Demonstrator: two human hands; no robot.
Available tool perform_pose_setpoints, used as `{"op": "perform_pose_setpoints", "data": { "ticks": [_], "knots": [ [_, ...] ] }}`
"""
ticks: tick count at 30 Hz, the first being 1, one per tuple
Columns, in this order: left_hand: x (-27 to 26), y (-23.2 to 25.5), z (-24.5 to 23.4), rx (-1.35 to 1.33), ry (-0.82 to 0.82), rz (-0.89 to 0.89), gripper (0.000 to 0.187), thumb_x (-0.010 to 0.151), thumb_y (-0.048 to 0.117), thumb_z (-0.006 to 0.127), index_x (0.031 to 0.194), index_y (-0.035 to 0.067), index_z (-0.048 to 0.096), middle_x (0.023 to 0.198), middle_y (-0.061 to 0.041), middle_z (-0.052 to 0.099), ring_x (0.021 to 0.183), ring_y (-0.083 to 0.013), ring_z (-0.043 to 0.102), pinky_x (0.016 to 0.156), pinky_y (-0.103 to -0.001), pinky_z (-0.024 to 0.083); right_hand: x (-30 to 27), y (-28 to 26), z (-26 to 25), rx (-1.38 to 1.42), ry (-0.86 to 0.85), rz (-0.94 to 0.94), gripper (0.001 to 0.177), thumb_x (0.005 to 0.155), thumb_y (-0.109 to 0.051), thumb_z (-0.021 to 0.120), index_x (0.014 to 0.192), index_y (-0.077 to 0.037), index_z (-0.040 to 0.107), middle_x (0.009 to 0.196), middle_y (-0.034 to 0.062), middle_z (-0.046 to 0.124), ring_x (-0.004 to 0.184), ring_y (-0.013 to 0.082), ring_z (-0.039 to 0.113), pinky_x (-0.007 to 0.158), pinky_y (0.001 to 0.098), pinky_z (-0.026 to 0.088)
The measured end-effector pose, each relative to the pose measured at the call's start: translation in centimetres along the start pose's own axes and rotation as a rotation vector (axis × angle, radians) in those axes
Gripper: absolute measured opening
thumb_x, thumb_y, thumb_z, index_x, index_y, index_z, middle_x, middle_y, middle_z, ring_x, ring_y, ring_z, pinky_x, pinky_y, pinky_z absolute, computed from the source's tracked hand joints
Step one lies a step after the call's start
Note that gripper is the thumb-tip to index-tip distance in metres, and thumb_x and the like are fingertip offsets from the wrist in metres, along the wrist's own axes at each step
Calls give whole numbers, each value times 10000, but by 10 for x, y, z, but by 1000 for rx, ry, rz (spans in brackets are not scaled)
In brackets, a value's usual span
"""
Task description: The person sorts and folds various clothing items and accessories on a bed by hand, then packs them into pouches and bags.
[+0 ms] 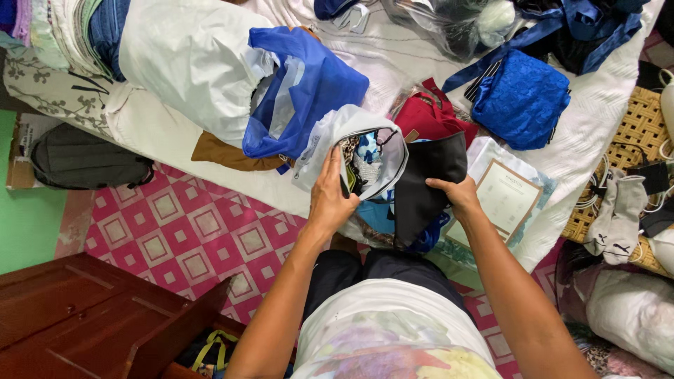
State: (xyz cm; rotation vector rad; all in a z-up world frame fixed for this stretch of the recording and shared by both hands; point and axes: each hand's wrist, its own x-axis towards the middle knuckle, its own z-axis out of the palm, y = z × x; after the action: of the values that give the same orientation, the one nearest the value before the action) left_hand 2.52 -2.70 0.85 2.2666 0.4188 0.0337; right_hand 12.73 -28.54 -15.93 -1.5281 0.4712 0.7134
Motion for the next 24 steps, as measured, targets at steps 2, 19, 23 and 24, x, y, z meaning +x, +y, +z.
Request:
{"op": "perform_pose_setpoints", "data": {
  "ticks": [2, 19, 23, 24],
  "knots": [
    [1, -2, -3, 8, 14, 6, 955, 611, 52, 685, 1454, -61, 250, 1455, -277, 365, 1332, -389, 412, 1092, -370, 365, -5, -6, 4, -100, 12, -127, 623, 589, -64, 839, 1162, -13, 601, 1083, 109, 685, 961, 218, 661, 838, 352, 545],
    [2, 9, 9, -42, -45, 62, 953, 622, 37, 658, 1475, -47, 241, 1489, -268, 354, 1363, -380, 396, 1103, -366, 364, -76, -84, 103, -499, -53, -840, 171, 847, -30, 666, 1012, -63, 697, 921, 87, 707, 710, 192, 691, 593, 298, 546],
    [-1, 14, 5, -73, -118, -58, 971, 595, 34, 623, 1486, -14, 241, 1494, -256, 345, 1329, -367, 426, 1060, -356, 394, -44, -68, 131, -681, -16, -632, 569, 794, -123, 797, 1286, -10, 536, 817, 137, 674, 662, 208, 665, 630, 318, 521],
    [0, 12, 3, -69, -83, -20, 983, 590, 31, 650, 1481, -28, 239, 1479, -272, 348, 1342, -387, 401, 1082, -373, 371, -41, -64, 133, -628, -65, -795, 393, 764, -73, 759, 1128, -30, 616, 884, 119, 677, 683, 205, 669, 620, 317, 528]
  ]
}}
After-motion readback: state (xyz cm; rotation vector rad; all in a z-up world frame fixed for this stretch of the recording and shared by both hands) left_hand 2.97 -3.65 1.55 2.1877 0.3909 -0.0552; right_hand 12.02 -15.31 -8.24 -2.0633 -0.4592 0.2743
